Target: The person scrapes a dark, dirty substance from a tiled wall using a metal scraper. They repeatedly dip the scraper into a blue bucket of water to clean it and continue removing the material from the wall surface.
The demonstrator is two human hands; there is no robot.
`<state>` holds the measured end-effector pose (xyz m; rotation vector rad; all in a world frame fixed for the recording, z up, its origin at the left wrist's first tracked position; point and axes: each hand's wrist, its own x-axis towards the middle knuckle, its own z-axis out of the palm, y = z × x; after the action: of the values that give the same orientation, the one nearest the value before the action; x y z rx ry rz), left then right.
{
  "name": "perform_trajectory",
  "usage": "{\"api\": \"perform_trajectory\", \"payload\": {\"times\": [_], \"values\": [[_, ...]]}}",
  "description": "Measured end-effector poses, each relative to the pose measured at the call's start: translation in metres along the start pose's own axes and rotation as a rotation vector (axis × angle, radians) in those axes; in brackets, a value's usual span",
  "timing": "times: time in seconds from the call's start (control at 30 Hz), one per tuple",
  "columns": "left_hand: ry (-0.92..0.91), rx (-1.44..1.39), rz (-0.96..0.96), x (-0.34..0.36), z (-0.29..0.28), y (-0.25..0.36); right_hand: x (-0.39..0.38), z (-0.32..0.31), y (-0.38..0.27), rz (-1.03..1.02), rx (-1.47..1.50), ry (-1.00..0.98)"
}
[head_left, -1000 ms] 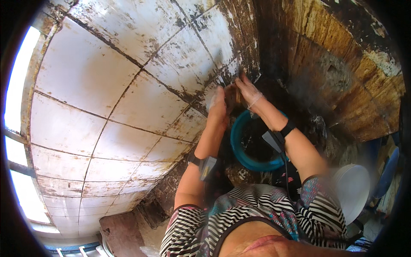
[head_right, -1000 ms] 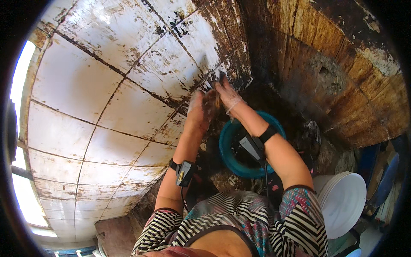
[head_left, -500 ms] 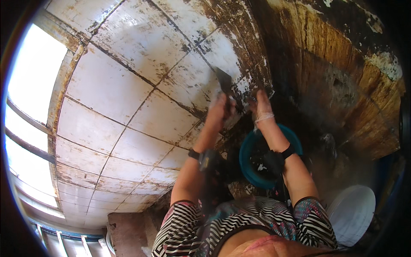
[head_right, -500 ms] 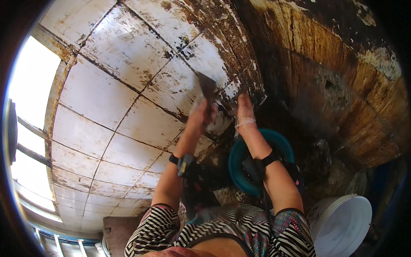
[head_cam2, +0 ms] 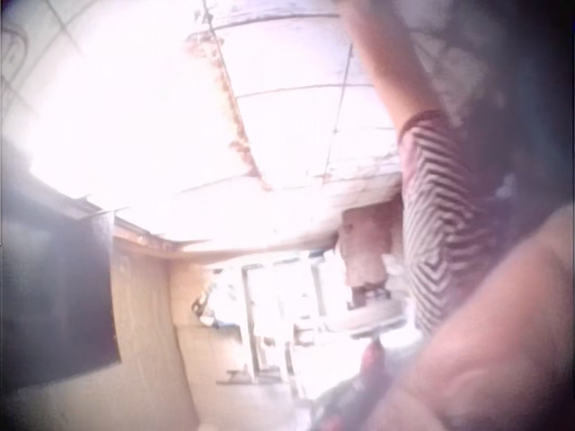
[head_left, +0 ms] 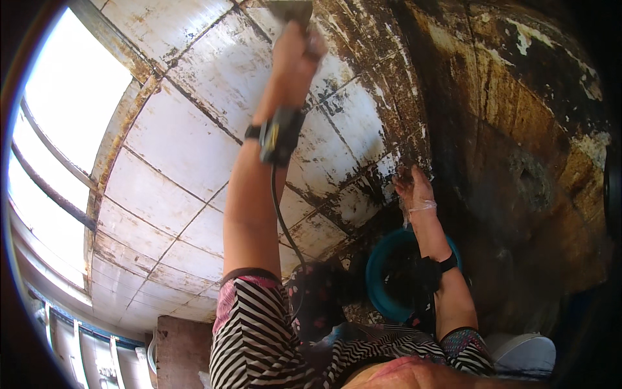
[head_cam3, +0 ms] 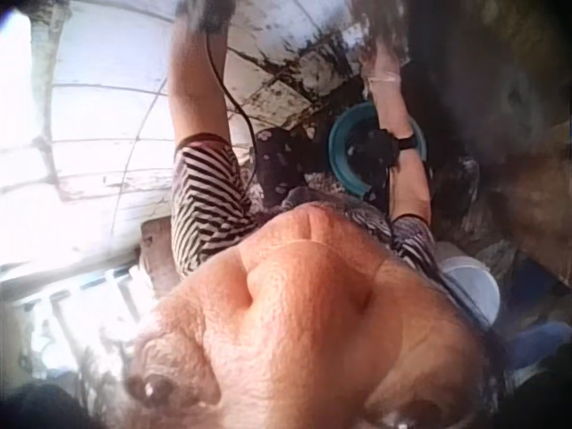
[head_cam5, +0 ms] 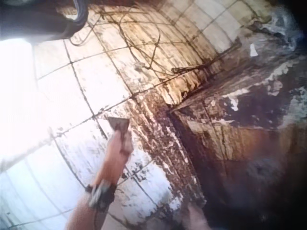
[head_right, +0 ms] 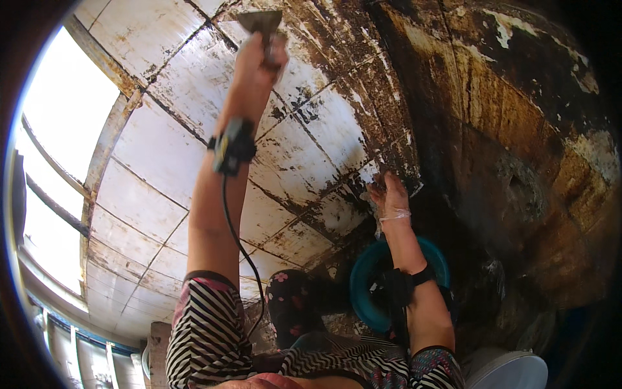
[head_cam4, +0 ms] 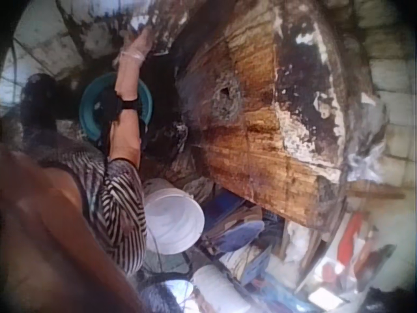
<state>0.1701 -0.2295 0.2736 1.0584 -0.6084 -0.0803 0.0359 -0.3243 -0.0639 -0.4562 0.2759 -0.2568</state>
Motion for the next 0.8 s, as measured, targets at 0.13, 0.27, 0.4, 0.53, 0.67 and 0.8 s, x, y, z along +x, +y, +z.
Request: {"api": "perform_trajectory", "payload": {"times": [0.13, 0.27, 0.4, 0.53, 0.67, 0.8], "values": [[-0.028, -0.101, 0.139, -0.019, 0.019, -0.013, 0.001, 0.003, -0.004, -0.005, 0.040, 0.000], [0.147, 0.044, -0.020, -0.049, 0.011, -0.015, -0.002, 0.007, -0.006, 0.024, 0.037, -0.043], [0.098, 0.007, 0.077, 0.000, 0.029, 0.015, -0.006, 0.010, -0.007, 0.067, 0.043, -0.056], [0.172, -0.105, 0.160, 0.003, 0.031, 0.003, -0.013, 0.015, -0.012, 0.082, 0.065, -0.071], [0.266, -0.125, -0.076, -0.022, 0.023, -0.011, -0.019, 0.020, -0.016, 0.032, 0.057, -0.063], [0.053, -0.036, 0.164, 0.013, 0.043, 0.013, -0.022, 0.022, -0.015, 0.049, 0.038, -0.017]]}}
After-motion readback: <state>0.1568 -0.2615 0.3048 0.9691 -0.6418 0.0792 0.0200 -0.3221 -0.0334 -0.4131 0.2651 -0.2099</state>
